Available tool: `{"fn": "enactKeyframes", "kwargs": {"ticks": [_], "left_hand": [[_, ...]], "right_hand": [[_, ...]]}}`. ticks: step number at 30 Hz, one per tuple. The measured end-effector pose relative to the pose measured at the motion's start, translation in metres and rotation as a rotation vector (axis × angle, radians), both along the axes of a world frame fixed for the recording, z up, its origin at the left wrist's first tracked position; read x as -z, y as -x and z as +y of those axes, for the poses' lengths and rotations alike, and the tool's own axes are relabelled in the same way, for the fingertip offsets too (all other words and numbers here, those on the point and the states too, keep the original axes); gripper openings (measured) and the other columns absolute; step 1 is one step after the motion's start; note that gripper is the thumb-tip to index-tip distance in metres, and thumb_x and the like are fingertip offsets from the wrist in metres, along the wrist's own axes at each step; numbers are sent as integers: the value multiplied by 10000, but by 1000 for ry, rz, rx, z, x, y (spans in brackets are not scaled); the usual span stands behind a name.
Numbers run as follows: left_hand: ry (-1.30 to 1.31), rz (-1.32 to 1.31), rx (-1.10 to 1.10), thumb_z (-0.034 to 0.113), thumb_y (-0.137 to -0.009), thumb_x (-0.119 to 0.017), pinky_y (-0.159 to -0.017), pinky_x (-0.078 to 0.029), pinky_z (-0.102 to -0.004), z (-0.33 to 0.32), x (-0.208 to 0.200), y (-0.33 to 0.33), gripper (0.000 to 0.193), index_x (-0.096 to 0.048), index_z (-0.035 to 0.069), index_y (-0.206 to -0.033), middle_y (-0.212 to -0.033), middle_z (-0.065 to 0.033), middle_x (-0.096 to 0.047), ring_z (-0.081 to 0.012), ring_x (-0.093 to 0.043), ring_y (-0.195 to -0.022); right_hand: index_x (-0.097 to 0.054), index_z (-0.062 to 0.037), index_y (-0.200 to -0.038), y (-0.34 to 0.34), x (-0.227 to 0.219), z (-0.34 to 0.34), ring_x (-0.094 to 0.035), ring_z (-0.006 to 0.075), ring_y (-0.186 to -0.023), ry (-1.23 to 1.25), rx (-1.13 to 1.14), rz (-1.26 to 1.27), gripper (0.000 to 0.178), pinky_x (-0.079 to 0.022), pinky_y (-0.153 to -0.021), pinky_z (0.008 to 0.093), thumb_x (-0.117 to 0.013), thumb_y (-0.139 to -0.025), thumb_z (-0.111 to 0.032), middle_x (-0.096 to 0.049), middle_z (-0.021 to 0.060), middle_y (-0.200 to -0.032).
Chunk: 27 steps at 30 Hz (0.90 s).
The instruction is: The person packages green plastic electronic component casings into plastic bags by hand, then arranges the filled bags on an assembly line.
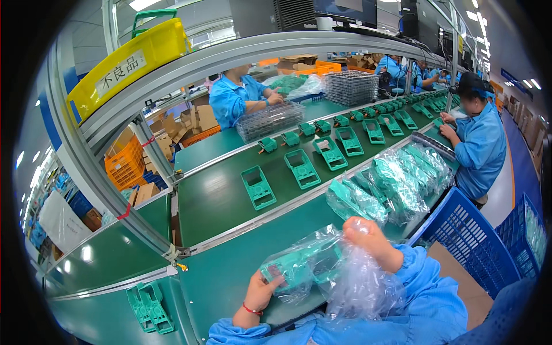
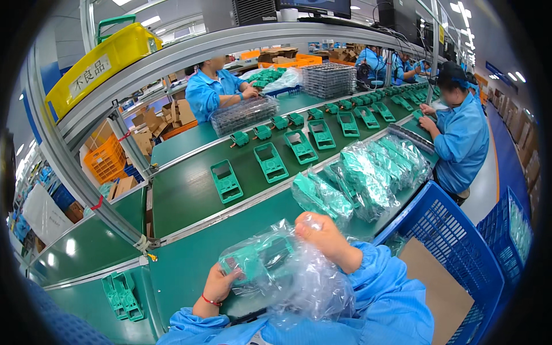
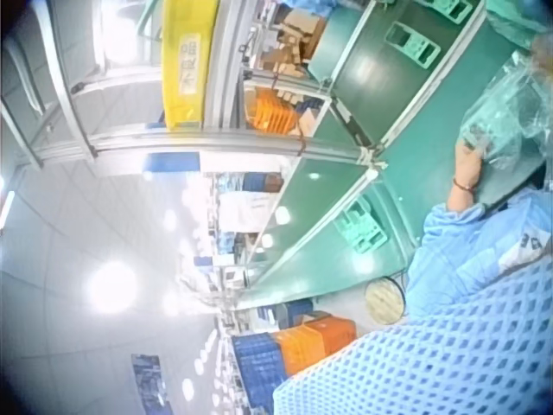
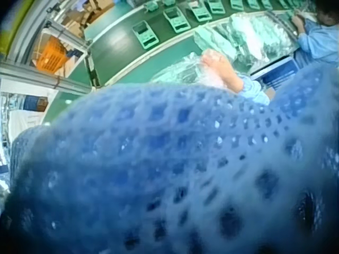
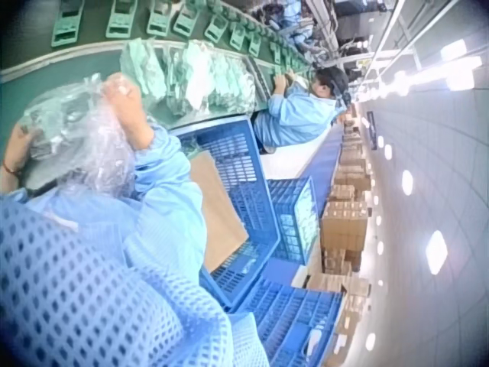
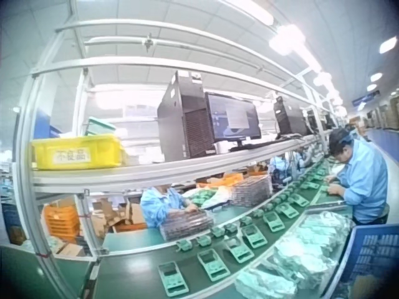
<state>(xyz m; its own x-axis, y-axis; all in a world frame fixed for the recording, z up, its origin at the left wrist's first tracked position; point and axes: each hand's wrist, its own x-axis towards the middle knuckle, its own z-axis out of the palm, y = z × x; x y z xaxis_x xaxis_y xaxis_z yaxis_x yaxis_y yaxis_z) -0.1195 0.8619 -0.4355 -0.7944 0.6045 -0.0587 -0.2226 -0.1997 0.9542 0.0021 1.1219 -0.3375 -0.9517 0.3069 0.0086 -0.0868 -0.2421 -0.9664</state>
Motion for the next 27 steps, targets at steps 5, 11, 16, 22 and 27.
{"fn": "enactKeyframes", "kwargs": {"ticks": [5, 11, 16, 22, 27], "left_hand": [[-64, -217, -40, 74, -893, -496, -591, -562, -389, -35, -8, 26, 187, -498, 7, -1068, -929, -152, -620, -254, -649, -787], [-192, -244, -225, 51, -884, -487, -643, -559, -432, -28, -8, 32, 222, -494, 57, -1106, -998, -129, -617, -278, -637, -854], [-237, -209, -208, 49, -902, -464, -706, -557, -431, -2, -15, 20, 224, -478, 35, -1125, -1039, -149, -602, -275, -629, -893], [-223, 102, -178, -1, -887, -503, -821, -497, -342, 21, 7, -9, 275, -510, -38, -1159, -1086, -105, -591, -184, -577, -958], [5, 278, -109, 20, -836, -603, -800, -426, -257, 16, 21, -8, 268, -567, -41, -1095, -1065, -84, -587, -124, -547, -917]], "right_hand": [[-474, -96, -732, -23, -31, 49, -403, 48, -622, -261, 500, 234, 213, -329, -560, 212, -679, -673, -87, -432, -53, -671], [-484, -72, -686, -30, -39, 48, -511, 131, -723, -652, 301, 409, 189, -411, -670, 262, -651, -599, -72, -512, 14, -674], [-560, -19, -905, -2, -10, 6, -563, 167, -841, -747, -403, -101, 315, -445, -760, 294, -682, -642, -142, -620, 77, -878], [-567, -9, -1136, 27, 29, -19, -558, 148, -905, -438, -112, -126, 470, -434, -827, 286, -721, -740, -209, -623, 56, -1017], [-614, -15, -1099, 27, 36, -22, -549, 93, -905, -74, -135, -272, 307, -441, -813, 252, -669, -819, -126, -625, 25, -1014]]}}
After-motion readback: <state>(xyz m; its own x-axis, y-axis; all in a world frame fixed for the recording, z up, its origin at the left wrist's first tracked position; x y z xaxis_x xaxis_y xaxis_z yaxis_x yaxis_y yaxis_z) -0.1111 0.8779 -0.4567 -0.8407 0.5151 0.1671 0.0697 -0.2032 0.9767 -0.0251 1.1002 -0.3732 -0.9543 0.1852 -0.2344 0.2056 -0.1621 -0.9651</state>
